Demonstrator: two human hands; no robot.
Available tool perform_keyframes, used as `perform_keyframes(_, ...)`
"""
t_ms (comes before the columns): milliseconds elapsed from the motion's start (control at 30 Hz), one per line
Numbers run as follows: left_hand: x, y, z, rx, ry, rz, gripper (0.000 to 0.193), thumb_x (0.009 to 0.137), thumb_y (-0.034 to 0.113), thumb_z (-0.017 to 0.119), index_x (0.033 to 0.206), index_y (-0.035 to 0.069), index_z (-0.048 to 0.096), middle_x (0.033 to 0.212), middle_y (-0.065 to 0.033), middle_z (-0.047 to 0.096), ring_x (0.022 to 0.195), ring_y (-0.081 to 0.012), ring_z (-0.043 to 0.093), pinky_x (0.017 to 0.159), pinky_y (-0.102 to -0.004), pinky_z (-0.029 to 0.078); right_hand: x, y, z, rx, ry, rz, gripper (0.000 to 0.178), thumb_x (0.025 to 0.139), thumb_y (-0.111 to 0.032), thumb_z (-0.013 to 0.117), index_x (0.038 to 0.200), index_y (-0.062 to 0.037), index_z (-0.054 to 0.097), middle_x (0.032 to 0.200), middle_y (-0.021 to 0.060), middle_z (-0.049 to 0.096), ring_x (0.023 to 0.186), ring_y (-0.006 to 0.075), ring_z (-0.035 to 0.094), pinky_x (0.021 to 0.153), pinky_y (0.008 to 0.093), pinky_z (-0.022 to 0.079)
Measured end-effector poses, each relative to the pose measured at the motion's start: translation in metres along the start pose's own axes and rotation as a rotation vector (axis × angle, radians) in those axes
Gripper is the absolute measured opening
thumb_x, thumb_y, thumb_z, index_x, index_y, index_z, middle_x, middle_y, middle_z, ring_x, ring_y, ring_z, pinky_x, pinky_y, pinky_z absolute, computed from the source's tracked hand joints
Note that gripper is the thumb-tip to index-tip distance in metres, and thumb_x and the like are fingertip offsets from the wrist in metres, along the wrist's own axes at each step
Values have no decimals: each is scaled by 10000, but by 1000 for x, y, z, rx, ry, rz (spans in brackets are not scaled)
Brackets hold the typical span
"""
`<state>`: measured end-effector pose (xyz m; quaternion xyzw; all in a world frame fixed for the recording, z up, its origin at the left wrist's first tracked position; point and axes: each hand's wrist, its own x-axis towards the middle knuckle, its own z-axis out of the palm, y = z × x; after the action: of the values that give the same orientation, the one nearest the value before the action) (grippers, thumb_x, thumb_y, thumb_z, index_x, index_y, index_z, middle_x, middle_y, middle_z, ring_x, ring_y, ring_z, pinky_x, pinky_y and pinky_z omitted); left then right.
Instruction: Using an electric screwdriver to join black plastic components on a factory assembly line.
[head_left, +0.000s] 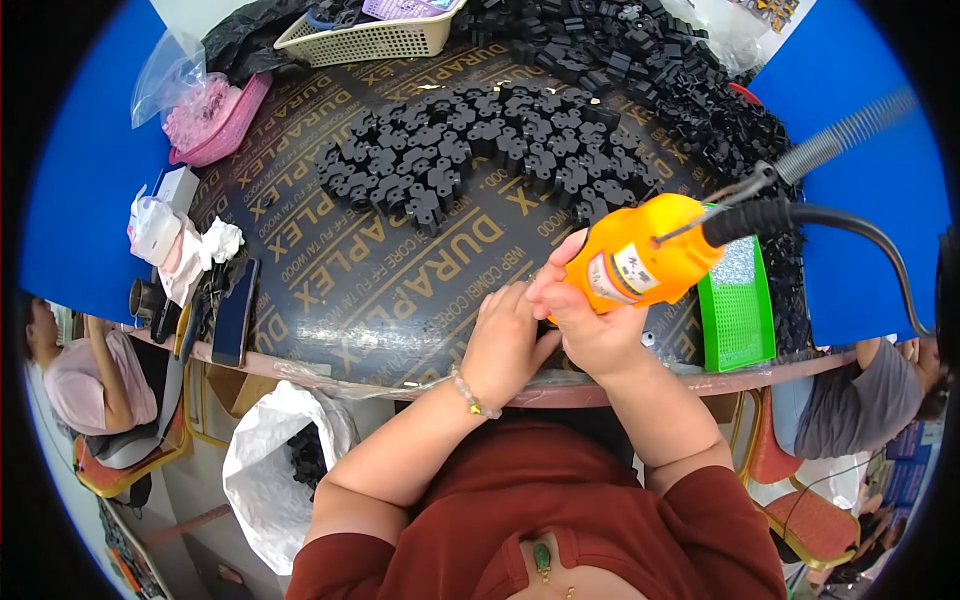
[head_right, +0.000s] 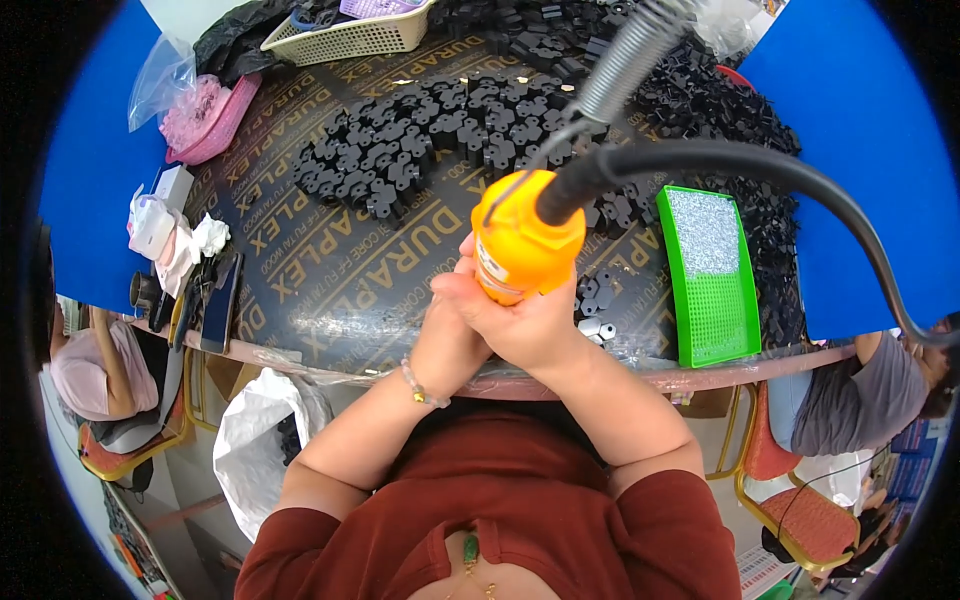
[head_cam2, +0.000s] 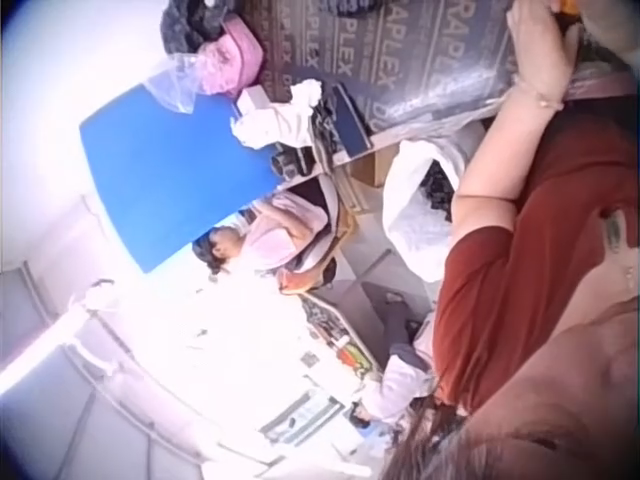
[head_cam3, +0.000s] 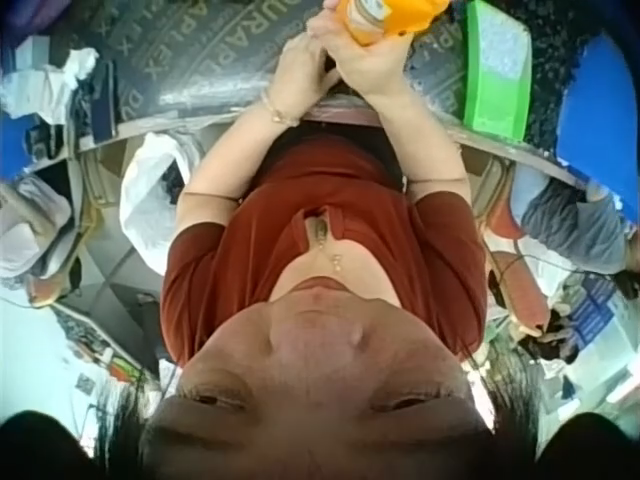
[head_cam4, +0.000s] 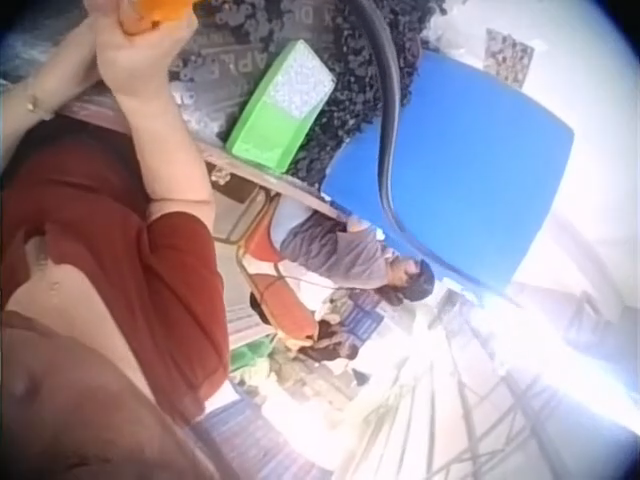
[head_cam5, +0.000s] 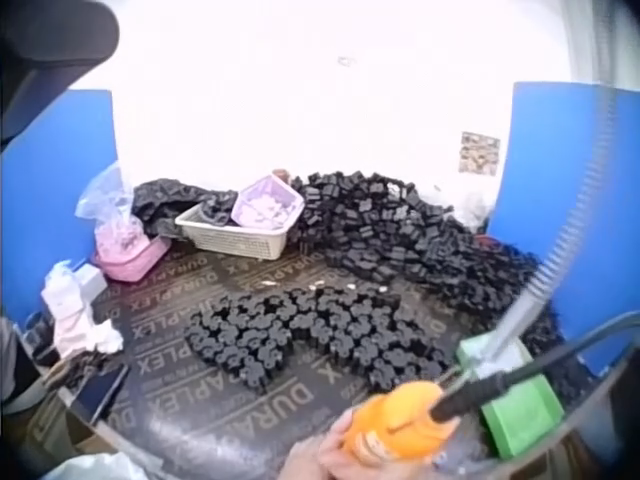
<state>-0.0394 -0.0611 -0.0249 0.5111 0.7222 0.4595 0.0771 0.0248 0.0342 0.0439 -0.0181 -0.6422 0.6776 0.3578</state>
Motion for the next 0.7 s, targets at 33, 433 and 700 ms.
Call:
perform_keyframes(33, 1, 2, -1, -7, 8, -22, 430, 703, 141, 732, 1060, 20, 523, 993, -135, 565, 960, -331, 531, 824, -426, 419, 2, -1, -2, -15, -16, -20, 352, 852, -209, 685, 1051, -12, 473, 757, 98, 611, 631, 124, 579, 570, 233, 486)
perform_keyframes(433, 35, -53, -121, 1030, 2, 120, 556, 786, -13, 548, 1320, 122, 474, 1410, -45, 429, 1363, -264, 298, 1110, -488, 201, -16, -72, -99, -99, 273, -295, 523, 840, -439, 653, 1062, -25, 423, 659, 116, 573, 490, 175, 521, 490, 297, 473)
perform_keyframes(700, 8, 1, -100, 618, -110, 3, 460, 674, 127, 744, 1091, 52, 564, 920, -137, 572, 924, -326, 567, 828, -419, 453, -52, -90, -180, -307, 467, -364, 400, 886, -305, 619, 1082, 4, 457, 685, 125, 583, 518, 159, 525, 515, 269, 468)
